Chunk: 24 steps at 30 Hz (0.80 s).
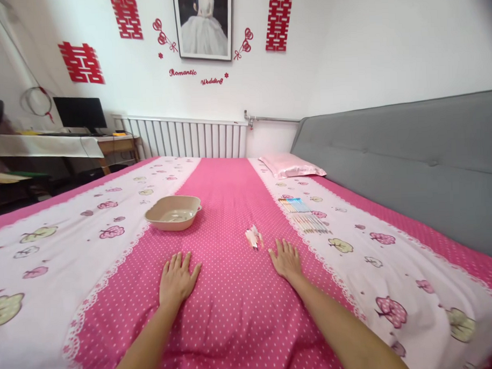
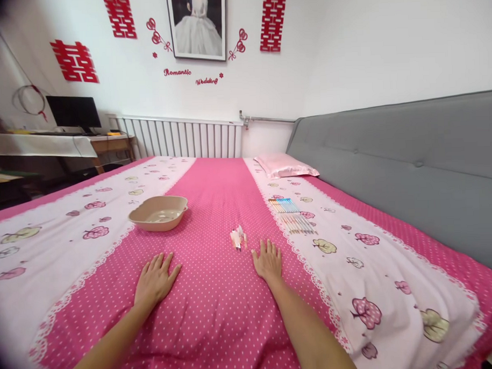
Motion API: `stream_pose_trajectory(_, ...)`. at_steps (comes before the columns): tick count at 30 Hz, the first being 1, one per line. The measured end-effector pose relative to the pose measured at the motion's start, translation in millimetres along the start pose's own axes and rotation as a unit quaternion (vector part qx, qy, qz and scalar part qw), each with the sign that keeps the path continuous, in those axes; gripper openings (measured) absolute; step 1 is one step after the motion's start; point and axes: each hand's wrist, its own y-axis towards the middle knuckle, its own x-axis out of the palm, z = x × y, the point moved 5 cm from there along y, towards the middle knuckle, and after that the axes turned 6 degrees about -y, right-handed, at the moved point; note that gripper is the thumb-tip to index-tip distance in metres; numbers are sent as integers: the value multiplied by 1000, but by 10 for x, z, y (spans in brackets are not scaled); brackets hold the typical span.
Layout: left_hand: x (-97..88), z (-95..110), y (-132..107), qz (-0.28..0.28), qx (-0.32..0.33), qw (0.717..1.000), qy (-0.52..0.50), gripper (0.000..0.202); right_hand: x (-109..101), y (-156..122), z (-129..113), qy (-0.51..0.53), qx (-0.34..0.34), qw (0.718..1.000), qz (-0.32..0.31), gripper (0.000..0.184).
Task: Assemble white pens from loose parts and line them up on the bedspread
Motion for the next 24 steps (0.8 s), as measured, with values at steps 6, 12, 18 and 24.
stream_pose_trajectory(6,12,-22,-17,-6,0,1000,4,70,-6,-14,-22,-2,-2,1000,-2,66)
stream_pose_trajectory(12,7,-32,-18,-5,0,1000,8,70,-15,-21,-39,3,1,1000,1,66)
stream_pose_trajectory(18,-21,-25,-26,-5,-3,1000,8,70,-20,-25,-45,5,-1,1000,10,66)
stream_pose_trajectory(24,-23,-30,-24,-2,-1,1000,10,70,-19,-23,-40,7,-3,1000,12,66)
